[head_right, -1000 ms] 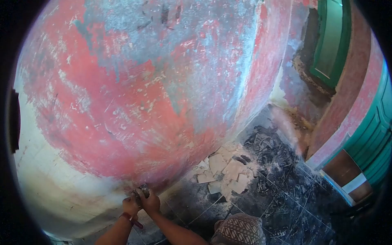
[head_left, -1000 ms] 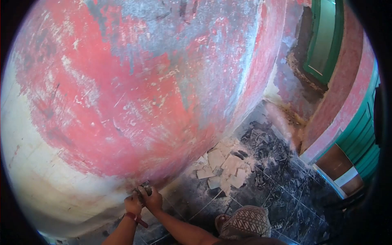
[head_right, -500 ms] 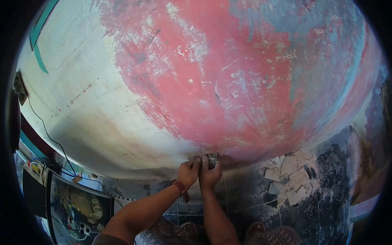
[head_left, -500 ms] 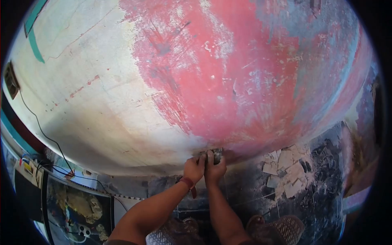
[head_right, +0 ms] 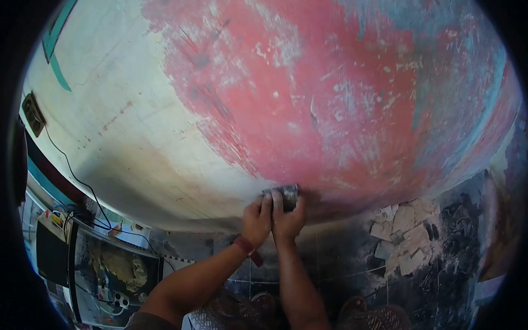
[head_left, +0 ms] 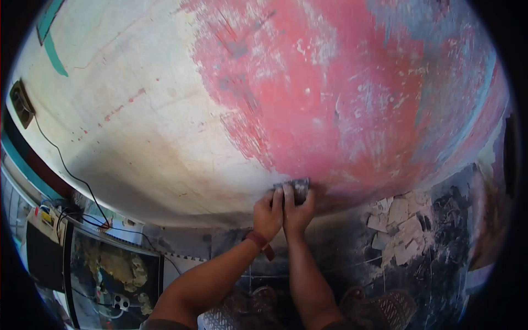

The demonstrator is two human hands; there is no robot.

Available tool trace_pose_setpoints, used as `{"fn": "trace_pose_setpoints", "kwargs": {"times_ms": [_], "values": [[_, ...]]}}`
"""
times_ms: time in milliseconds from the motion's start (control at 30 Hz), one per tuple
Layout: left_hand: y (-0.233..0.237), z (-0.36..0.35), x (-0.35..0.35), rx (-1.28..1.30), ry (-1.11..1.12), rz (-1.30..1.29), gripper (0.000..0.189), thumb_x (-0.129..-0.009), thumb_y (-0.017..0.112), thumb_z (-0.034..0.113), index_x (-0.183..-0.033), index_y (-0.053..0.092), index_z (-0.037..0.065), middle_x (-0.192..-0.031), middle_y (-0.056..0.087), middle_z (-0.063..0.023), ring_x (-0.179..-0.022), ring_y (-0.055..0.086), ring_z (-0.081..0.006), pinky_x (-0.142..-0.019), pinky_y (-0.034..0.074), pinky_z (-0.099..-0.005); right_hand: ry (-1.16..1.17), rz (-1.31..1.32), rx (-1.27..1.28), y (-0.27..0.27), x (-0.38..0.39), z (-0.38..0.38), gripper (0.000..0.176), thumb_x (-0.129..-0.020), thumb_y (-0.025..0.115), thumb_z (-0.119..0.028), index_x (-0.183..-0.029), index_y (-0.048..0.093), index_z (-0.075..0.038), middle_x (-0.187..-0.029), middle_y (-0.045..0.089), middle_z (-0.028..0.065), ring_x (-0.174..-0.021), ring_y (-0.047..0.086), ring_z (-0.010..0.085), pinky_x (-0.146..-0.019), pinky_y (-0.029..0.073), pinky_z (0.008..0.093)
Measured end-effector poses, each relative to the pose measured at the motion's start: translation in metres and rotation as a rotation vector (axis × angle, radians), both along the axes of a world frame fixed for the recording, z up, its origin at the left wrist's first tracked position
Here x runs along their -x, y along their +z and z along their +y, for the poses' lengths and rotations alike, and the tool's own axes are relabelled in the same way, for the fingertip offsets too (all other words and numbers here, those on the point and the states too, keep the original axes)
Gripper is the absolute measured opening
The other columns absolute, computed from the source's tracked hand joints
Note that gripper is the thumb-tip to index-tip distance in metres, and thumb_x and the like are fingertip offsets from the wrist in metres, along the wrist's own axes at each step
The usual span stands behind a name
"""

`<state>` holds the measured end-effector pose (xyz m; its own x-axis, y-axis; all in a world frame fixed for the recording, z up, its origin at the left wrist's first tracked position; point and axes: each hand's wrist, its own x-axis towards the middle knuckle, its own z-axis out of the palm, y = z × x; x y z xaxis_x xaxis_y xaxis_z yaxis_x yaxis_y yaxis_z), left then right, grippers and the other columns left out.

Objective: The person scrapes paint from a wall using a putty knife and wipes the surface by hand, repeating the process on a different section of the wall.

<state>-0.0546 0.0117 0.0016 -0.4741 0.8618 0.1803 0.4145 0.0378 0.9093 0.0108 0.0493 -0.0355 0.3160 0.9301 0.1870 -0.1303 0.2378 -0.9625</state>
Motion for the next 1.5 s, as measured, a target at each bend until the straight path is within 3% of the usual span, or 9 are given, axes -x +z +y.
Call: {"fn": "trace_pose_setpoints", "kwargs": {"times_ms": [133,233,433,533,967,1067,1167,1367,1500], "values": [[0.009,-0.003,-0.002,0.004,0.016,-0.056,0.05,-0.105,0.058,0.04,-0.094,0.072,-0.007,-0.079,0.069,-0.0292,-0.072,0.067,-0.0451,-0.069,0.052,-0.0456,-0.001,0.081,0.064,0.007,0.002,-0.01,0.034,-0.089,0.086,-0.027,-0.099,0.067,0.0,-0.087,0.074,0.0103,-0.075,0.067,0.017,-0.07,0.055,0.0367],[-0.046,-0.006,0.013,0.263,0.016,-0.002,0.053,-0.107,0.058,0.039,-0.094,0.072,-0.01,-0.072,0.069,-0.0138,-0.07,0.057,-0.0114,-0.064,0.05,-0.0358,-0.038,0.104,0.092,-0.034,0.009,-0.02,0.033,-0.089,0.085,-0.025,-0.098,0.067,0.0,-0.086,0.074,0.0095,-0.075,0.067,0.0162,-0.07,0.055,0.0365],[-0.016,-0.006,0.004,0.261,0.075,-0.027,0.06,-0.105,0.059,0.046,-0.094,0.074,-0.011,-0.069,0.07,-0.0157,-0.07,0.064,-0.0141,-0.067,0.052,-0.0367,0.003,0.094,0.118,-0.007,0.002,-0.013,0.03,-0.09,0.085,-0.021,-0.098,0.067,0.002,-0.088,0.074,0.0088,-0.077,0.068,0.0154,-0.071,0.056,0.0349],[-0.013,-0.008,0.007,0.25,0.041,0.004,0.057,-0.102,0.058,0.047,-0.095,0.075,-0.007,-0.078,0.068,-0.0323,-0.081,0.072,-0.0475,-0.075,0.054,-0.0506,0.054,0.16,0.065,-0.024,0.003,-0.012,0.027,-0.093,0.081,-0.019,-0.101,0.066,0.001,-0.089,0.073,0.007,-0.078,0.066,0.0136,-0.072,0.055,0.0327],[-0.02,-0.006,0.013,0.113,-0.001,0.053,0.048,-0.107,0.057,0.035,-0.097,0.072,-0.01,-0.073,0.071,-0.0189,-0.069,0.064,-0.0162,-0.066,0.051,-0.0389,-0.02,0.092,0.024,-0.019,0.01,-0.008,0.035,-0.09,0.085,-0.027,-0.096,0.066,0.001,-0.084,0.074,0.0104,-0.071,0.068,0.0167,-0.067,0.055,0.0353],[-0.032,-0.007,0.014,0.216,0.034,0.13,0.048,-0.104,0.057,0.039,-0.093,0.073,-0.005,-0.076,0.068,-0.029,-0.077,0.07,-0.0462,-0.07,0.053,-0.0471,-0.013,0.056,0.106,-0.031,0.011,-0.017,0.031,-0.094,0.081,-0.025,-0.101,0.064,0.001,-0.088,0.071,0.006,-0.078,0.062,0.0132,-0.072,0.054,0.0336],[0.007,-0.007,0.011,0.335,0.024,0.276,0.045,-0.106,0.06,0.033,-0.098,0.073,-0.009,-0.071,0.069,-0.0206,-0.068,0.064,-0.0141,-0.064,0.05,-0.0403,-0.033,0.053,0.091,-0.014,0.012,-0.018,0.032,-0.094,0.08,-0.026,-0.103,0.064,0.0,-0.089,0.071,0.0074,-0.079,0.063,0.0144,-0.073,0.054,0.035],[0.013,-0.003,0.006,0.037,0.053,0.058,0.056,-0.101,0.063,0.044,-0.089,0.073,-0.009,-0.071,0.068,-0.0255,-0.065,0.065,-0.0195,-0.066,0.051,-0.0448,-0.014,0.063,0.009,0.016,0.007,-0.004,0.038,-0.09,0.085,-0.031,-0.099,0.065,0.001,-0.083,0.074,0.011,-0.073,0.069,0.0181,-0.068,0.055,0.0378],[-0.015,-0.007,0.01,0.261,0.082,0.202,0.053,-0.101,0.06,0.045,-0.095,0.075,-0.005,-0.083,0.068,-0.0318,-0.081,0.07,-0.0486,-0.073,0.053,-0.0507,-0.058,0.042,0.03,-0.017,0.008,-0.019,0.038,-0.09,0.084,-0.031,-0.098,0.065,0.001,-0.084,0.073,0.0123,-0.074,0.068,0.019,-0.071,0.055,0.0385]]}}
